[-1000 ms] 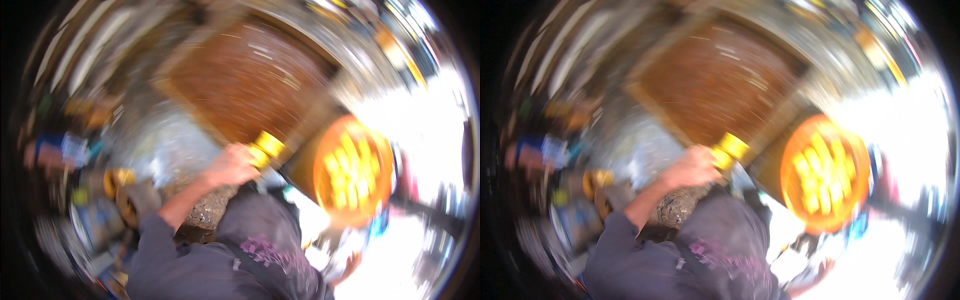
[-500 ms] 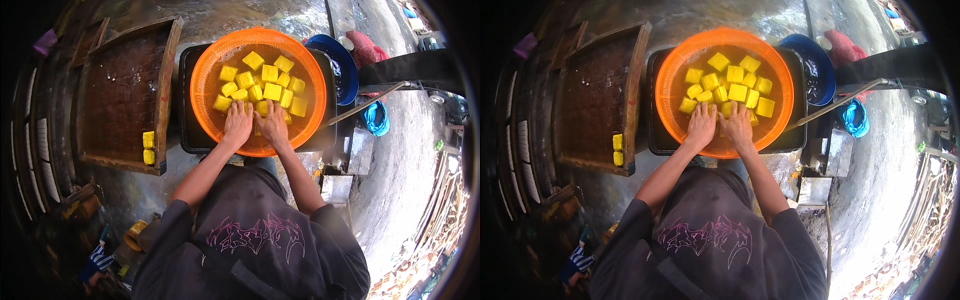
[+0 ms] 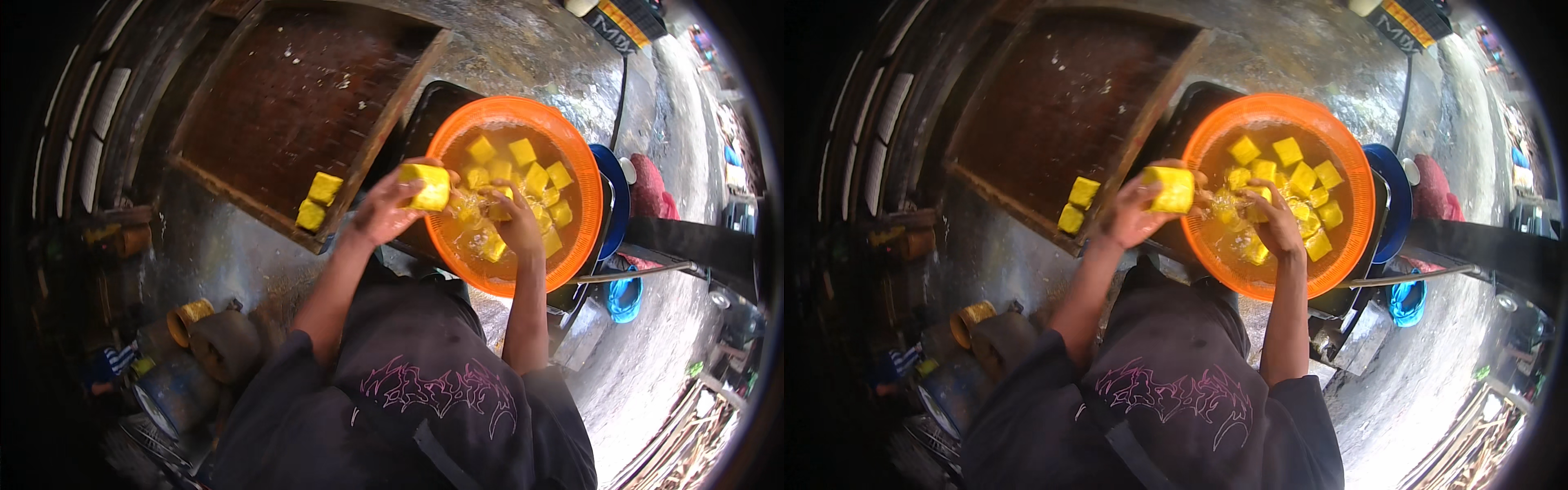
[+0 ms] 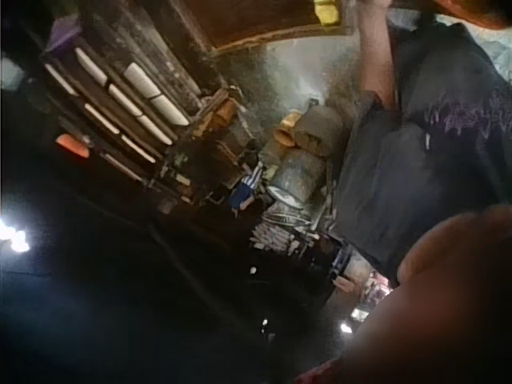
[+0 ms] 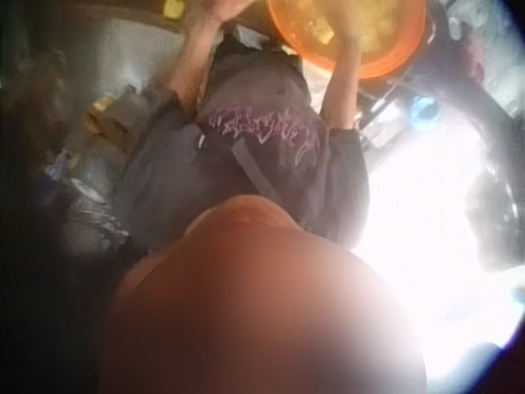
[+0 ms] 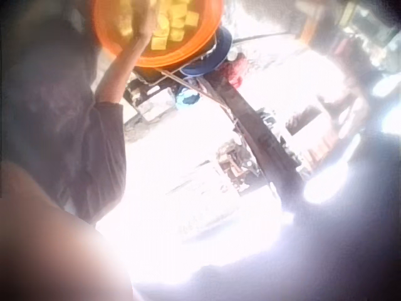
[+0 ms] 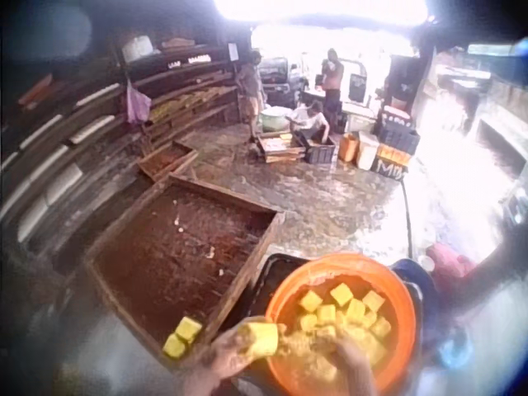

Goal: The person transfers yellow food blocks from a large steaming pot into an orange colander, then arranges them by hand into neat rows on a wooden tray. The process is repeated to fill the tray with the blocks.

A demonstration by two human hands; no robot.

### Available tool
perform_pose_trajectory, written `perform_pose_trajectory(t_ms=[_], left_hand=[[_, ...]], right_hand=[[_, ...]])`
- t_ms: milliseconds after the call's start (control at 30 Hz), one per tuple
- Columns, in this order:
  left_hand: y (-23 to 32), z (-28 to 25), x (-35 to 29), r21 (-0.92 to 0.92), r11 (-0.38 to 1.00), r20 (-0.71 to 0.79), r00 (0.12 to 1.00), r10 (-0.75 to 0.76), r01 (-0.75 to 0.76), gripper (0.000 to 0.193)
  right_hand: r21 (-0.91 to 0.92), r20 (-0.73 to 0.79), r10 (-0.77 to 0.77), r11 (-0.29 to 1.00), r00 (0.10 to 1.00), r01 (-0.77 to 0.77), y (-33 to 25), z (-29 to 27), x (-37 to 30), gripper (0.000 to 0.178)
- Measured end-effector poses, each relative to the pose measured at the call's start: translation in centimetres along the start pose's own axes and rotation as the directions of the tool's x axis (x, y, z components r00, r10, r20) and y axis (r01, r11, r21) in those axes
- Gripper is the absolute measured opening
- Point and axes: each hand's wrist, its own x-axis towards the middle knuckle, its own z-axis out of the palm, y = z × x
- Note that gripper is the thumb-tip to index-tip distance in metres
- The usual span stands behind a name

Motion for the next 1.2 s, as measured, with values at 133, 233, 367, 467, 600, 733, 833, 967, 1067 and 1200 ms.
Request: perform_pose_trajectory(t_ms=[133, 233, 367, 467, 600, 733, 833, 967, 1067, 1200], left_hand=[[12.7, -4.7, -8.4, 0.257, 0.946, -0.264, 0.927, 0.266, -0.199, 0.055], [16.5, -9.9, -11.6, 0.370, 0.906, -0.554, 0.734, 0.393, -0.206, 0.046], [18.8, -15.1, -10.7, 0.408, 0.889, -0.596, 0.677, 0.432, -0.208, 0.046], [18.2, -15.3, -9.0, 0.619, 0.770, -0.363, 0.811, 0.458, -0.158, 0.054], [15.7, -13.4, -9.0, 0.982, 0.181, -0.116, 0.920, 0.373, 0.050, 0.062], [15.4, -14.9, -8.6, 0.964, 0.263, -0.070, 0.916, 0.396, -0.040, 0.068], [16.3, -17.5, -5.7, 0.966, 0.244, -0.027, 0.904, 0.428, -0.087, 0.074], [15.5, -16.9, -2.2, 0.969, 0.176, 0.108, 0.938, 0.329, -0.173, 0.076], [13.5, -12.4, -2.6, 0.998, -0.065, 0.010, 0.932, 0.363, 0.015, 0.070], [6.1, -5.3, 0.9, 0.939, -0.126, 0.341, 0.908, 0.244, -0.319, 0.051]], right_hand=[[-0.540, 0.456, 0.002, 0.796, 0.890, 0.275, -4.1, 18.0, 7.4, 0.036], [-0.810, 0.517, -0.082, 0.275, 0.852, 0.518, -3.2, 30.8, 13.0, 0.049], [-0.925, 0.306, 0.268, 0.309, 0.914, 0.219, -3.4, 35.0, 16.0, 0.069], [-0.204, 0.362, 0.207, 0.969, 0.909, -0.139, -4.5, 33.1, 15.8, 0.060], [-0.507, 0.317, 0.138, 0.861, 0.938, 0.044, -5.2, 32.7, 17.3, 0.051], [-0.946, 0.324, -0.049, 0.012, 0.945, 0.325, -4.4, 35.1, 20.6, 0.056], [-0.769, 0.617, 0.202, -0.054, 0.761, 0.637, -4.6, 34.3, 21.4, 0.051], [-0.645, 0.579, -0.256, 0.437, 0.774, 0.627, -6.1, 26.1, 18.3, 0.038], [-0.564, 0.121, -0.569, 0.635, 0.813, 0.528, -6.0, 15.1, 12.2, 0.028], [-0.996, -0.077, -0.417, 0.075, 0.905, -0.051, 1.3, 2.9, 4.3, 0.041]])
